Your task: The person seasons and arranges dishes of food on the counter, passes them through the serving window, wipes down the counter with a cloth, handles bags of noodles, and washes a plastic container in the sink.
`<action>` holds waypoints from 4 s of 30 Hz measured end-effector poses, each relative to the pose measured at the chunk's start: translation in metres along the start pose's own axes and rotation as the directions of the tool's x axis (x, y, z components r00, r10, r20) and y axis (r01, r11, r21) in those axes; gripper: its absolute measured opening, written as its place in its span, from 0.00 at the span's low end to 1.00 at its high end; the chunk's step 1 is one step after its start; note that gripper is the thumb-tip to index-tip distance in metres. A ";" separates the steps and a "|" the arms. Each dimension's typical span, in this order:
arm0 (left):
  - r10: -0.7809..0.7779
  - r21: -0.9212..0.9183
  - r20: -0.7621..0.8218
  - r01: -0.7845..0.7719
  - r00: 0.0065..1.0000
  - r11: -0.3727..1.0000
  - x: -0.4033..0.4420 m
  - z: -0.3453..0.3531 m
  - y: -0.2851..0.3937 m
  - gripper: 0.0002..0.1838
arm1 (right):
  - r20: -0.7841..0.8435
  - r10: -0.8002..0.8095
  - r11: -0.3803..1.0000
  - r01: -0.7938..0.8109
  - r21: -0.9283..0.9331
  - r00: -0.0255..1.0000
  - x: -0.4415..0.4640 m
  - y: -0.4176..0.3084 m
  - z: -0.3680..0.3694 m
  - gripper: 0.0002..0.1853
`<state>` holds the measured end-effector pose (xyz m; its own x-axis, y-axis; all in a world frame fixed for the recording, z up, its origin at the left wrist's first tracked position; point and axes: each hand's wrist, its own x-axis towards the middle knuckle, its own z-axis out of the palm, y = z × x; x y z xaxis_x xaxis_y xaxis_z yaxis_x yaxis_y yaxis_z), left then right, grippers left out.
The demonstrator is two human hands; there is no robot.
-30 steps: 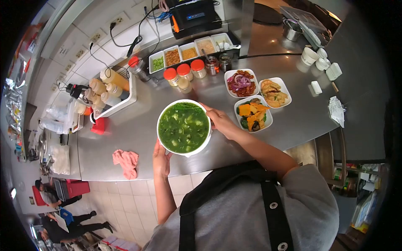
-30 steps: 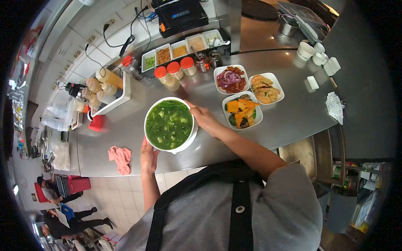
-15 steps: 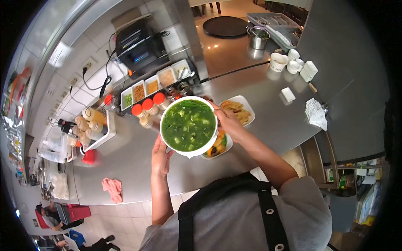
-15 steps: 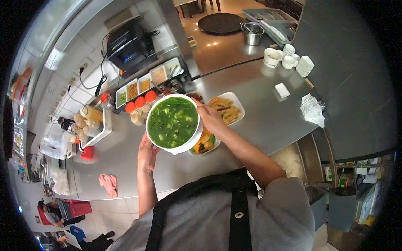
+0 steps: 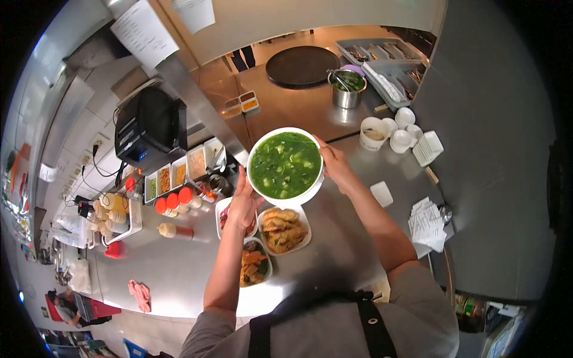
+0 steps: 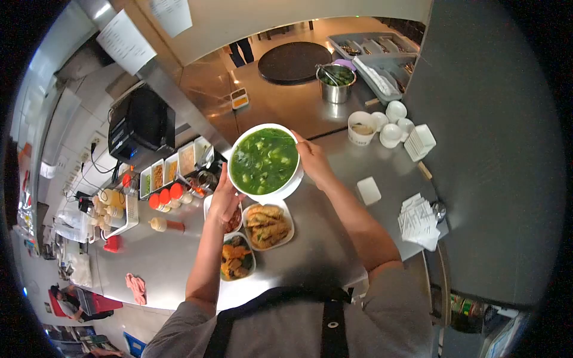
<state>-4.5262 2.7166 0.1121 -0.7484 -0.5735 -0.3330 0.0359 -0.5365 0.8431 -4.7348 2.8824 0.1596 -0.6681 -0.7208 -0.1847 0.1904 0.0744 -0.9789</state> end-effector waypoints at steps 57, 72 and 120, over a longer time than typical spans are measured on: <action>-0.193 -0.230 -0.893 -0.046 0.407 0.972 -0.553 -0.169 -0.295 0.19 | 0.739 0.312 0.824 -0.558 0.103 0.597 -0.339 0.122 0.042 0.18; -0.270 0.635 -0.541 0.597 0.797 0.490 -0.636 -0.263 -0.341 0.17 | 0.388 0.636 0.634 -0.738 0.229 0.667 -0.366 0.390 0.056 0.20; -0.282 0.984 0.166 -0.177 0.945 -0.016 -0.281 -0.011 -0.262 0.29 | -0.606 0.562 0.708 0.052 0.705 0.562 -0.281 0.258 -0.327 0.36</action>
<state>-4.3183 3.0112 -0.0199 -0.8270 -0.2880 -0.4828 -0.5196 0.7194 0.4609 -4.7328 3.3293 -0.0694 -0.7046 0.0546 -0.7075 0.6067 -0.4707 -0.6406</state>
